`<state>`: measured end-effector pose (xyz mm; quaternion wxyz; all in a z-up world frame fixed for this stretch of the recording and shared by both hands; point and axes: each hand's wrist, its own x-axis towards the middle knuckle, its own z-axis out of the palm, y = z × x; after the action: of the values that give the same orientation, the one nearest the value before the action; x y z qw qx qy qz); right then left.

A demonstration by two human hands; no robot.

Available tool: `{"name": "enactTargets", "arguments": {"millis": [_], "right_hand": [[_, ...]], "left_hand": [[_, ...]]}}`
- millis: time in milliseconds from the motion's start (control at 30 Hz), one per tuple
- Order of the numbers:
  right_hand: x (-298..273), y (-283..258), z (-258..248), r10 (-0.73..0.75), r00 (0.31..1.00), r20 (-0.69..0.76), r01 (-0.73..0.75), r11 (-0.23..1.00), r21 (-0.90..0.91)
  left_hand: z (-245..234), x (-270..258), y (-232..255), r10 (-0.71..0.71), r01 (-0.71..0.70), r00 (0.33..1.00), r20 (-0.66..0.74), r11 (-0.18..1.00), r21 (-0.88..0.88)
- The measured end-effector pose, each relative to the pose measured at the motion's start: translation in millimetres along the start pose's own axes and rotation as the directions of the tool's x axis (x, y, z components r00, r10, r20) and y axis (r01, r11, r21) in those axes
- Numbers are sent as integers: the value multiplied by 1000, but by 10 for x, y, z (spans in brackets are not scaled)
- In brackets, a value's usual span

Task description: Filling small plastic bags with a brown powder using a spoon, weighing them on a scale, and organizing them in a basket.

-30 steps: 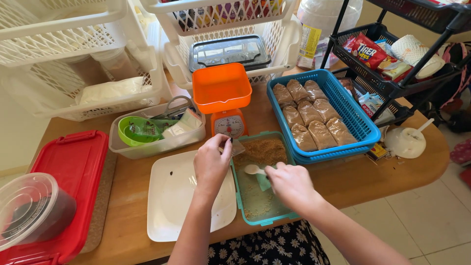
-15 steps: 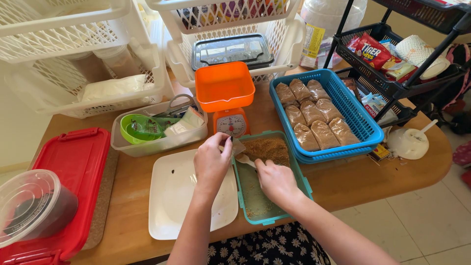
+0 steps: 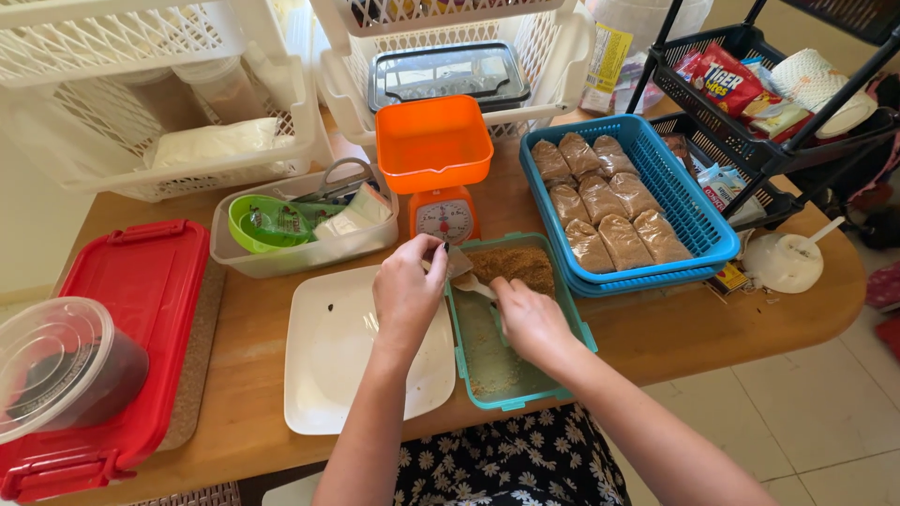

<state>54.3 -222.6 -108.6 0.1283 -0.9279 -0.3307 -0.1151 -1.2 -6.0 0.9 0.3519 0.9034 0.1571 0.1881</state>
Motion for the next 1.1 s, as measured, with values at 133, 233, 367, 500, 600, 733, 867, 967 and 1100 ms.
{"name": "enactTargets", "arguments": {"millis": [133, 233, 367, 500, 600, 733, 867, 967, 1100], "right_hand": [[-23, 30, -101, 9, 1000, 23, -11, 998, 57], [-78, -6, -261, 7, 1000, 27, -9, 998, 60], [-174, -49, -511, 42, 999, 32, -45, 994, 101], [-290, -28, -720, 104, 993, 51, -110, 987, 121], [-360, 10, -876, 138, 989, 61, -145, 982, 121], [-343, -47, -1328, 182, 982, 51, -187, 975, 122], [-260, -142, -1714, 94, 995, -33, -92, 994, 61], [-160, -156, -1740, 8, 998, -69, -8, 1000, -4], [-33, -212, -1698, -128, 987, -99, 114, 985, -132]], "left_hand": [[-48, 9, -9, -5, 5, 1000, -13, 1000, -9], [-85, 1, -18, -1, 0, 1000, -24, 1000, -3], [-94, 0, -28, 0, 0, 1000, -22, 1000, -7], [-58, 23, -44, 10, -10, 1000, 4, 1000, 10], [-19, 15, -47, 13, -14, 1000, 23, 1000, 23], [5, 14, -37, 10, -11, 1000, 30, 1000, 28], [-47, 21, 5, 43, -45, 998, 45, 998, 39], [-42, 37, 5, 53, -56, 997, 58, 997, 49], [-11, 28, 15, 54, -59, 996, 73, 996, 70]]}}
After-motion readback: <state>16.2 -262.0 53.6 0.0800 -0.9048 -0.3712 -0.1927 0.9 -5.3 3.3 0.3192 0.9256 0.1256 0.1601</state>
